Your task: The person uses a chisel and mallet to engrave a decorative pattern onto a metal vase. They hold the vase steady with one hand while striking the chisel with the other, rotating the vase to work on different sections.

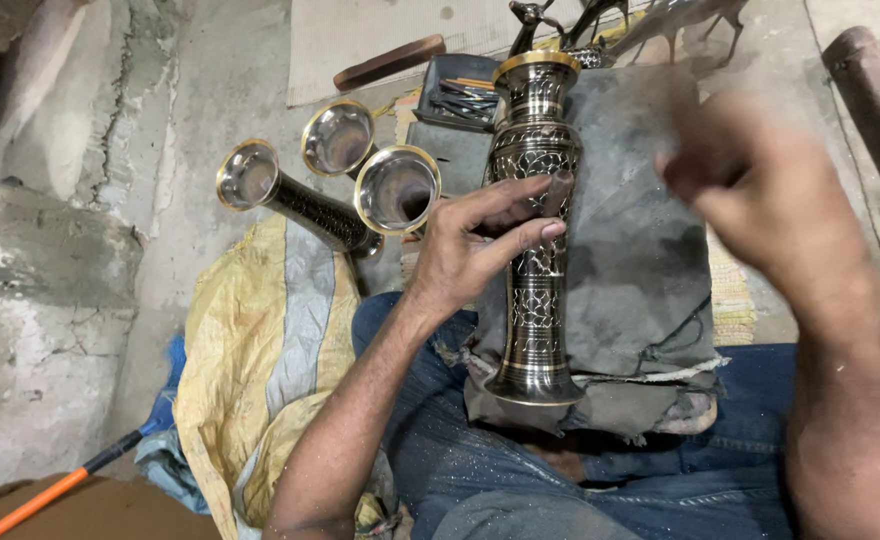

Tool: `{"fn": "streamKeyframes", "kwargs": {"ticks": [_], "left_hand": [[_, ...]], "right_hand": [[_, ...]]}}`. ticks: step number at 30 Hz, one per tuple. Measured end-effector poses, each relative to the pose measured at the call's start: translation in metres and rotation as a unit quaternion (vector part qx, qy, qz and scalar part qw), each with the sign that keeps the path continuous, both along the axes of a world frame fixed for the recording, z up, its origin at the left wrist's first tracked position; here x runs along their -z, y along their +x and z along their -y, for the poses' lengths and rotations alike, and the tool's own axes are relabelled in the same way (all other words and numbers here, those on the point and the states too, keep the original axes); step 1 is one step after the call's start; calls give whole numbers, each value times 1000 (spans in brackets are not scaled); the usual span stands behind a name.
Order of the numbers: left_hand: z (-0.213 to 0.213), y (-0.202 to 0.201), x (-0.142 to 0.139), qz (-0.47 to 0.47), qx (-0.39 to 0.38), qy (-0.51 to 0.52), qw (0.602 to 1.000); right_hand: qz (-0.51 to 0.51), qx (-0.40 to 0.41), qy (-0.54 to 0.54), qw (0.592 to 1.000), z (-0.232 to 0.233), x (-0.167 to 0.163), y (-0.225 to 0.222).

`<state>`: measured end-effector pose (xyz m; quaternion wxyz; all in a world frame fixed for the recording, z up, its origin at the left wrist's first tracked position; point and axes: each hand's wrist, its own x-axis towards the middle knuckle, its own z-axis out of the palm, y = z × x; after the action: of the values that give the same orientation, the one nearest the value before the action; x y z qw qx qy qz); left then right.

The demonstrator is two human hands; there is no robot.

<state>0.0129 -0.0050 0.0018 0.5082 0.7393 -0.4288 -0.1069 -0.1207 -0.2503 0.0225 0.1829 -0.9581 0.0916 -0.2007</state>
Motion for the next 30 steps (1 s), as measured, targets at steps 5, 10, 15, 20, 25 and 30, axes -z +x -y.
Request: {"fn": "streamKeyframes", "kwargs": {"ticks": [5,10,15,20,25,30], "left_hand": [[-1,1,2,-7,1,-1,1000],[-1,2,5,3,5,7,1000],[-2,3,7,-26,6,-2,1000],[-3,3,7,-11,21,-10,1000],[-4,4,7,-4,36,-10,999],[-3,5,7,3,42,-11,999]], "right_hand": [[32,-23,91,995,-2,0,0],[69,29,-127,989,-8,-5,1],[43,10,-48,998,-12,-6,-2],[32,26,89,995,-17,-7,2],[90,11,222,971,-22,-13,2],[88,-1,101,991,-26,-15,1]]}}
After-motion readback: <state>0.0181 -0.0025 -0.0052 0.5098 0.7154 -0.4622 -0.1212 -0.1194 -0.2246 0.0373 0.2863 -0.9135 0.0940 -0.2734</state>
